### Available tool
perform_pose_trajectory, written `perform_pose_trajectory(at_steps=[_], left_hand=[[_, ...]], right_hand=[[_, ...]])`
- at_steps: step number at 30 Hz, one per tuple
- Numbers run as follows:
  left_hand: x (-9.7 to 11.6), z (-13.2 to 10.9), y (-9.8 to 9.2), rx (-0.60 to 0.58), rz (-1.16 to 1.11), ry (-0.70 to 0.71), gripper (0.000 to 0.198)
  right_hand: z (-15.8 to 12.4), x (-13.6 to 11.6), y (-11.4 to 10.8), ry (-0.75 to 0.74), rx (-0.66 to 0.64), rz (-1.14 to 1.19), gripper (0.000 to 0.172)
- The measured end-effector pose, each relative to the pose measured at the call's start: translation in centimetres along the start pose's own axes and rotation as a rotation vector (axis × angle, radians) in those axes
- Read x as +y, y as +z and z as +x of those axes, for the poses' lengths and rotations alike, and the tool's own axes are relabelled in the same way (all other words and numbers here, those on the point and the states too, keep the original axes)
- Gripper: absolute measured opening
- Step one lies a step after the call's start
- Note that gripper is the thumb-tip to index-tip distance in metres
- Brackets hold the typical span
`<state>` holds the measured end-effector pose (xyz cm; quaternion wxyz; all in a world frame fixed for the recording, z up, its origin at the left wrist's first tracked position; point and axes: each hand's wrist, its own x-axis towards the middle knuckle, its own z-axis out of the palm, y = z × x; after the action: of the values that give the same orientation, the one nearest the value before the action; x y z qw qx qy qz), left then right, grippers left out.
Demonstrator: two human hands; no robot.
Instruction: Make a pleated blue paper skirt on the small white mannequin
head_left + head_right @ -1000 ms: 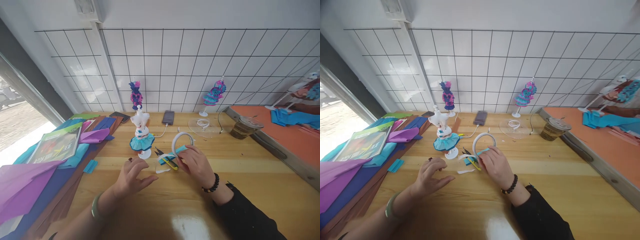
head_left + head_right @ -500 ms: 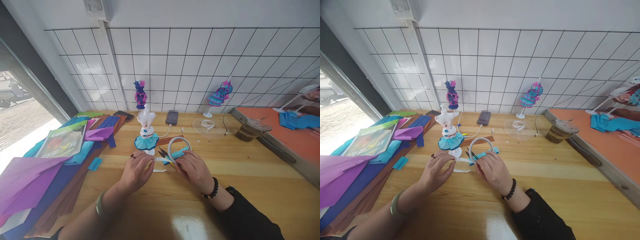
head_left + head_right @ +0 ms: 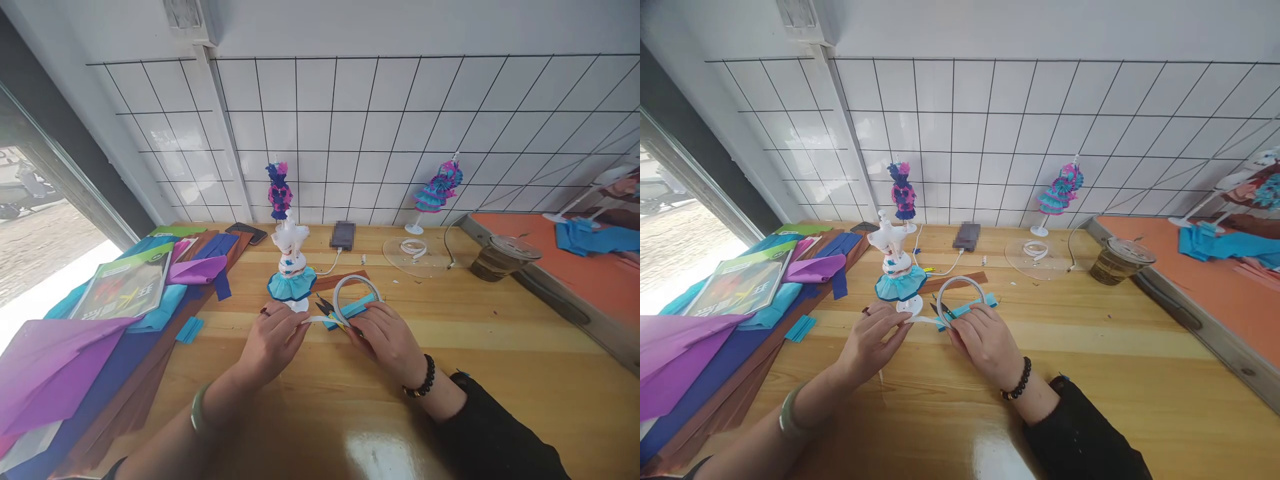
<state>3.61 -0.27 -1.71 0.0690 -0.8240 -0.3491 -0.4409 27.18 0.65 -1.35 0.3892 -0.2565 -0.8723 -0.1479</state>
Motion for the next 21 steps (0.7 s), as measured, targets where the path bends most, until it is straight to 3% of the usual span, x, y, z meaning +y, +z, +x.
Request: perform_pose_trajectory(at_steps=[21], left_hand=[[-0.1, 1.0, -1.3, -0.045, -0.028, -0.028, 0.009]], right_hand=[[0.7, 0.5, 0.2, 0.031, 0.015, -0.039, 0.008]])
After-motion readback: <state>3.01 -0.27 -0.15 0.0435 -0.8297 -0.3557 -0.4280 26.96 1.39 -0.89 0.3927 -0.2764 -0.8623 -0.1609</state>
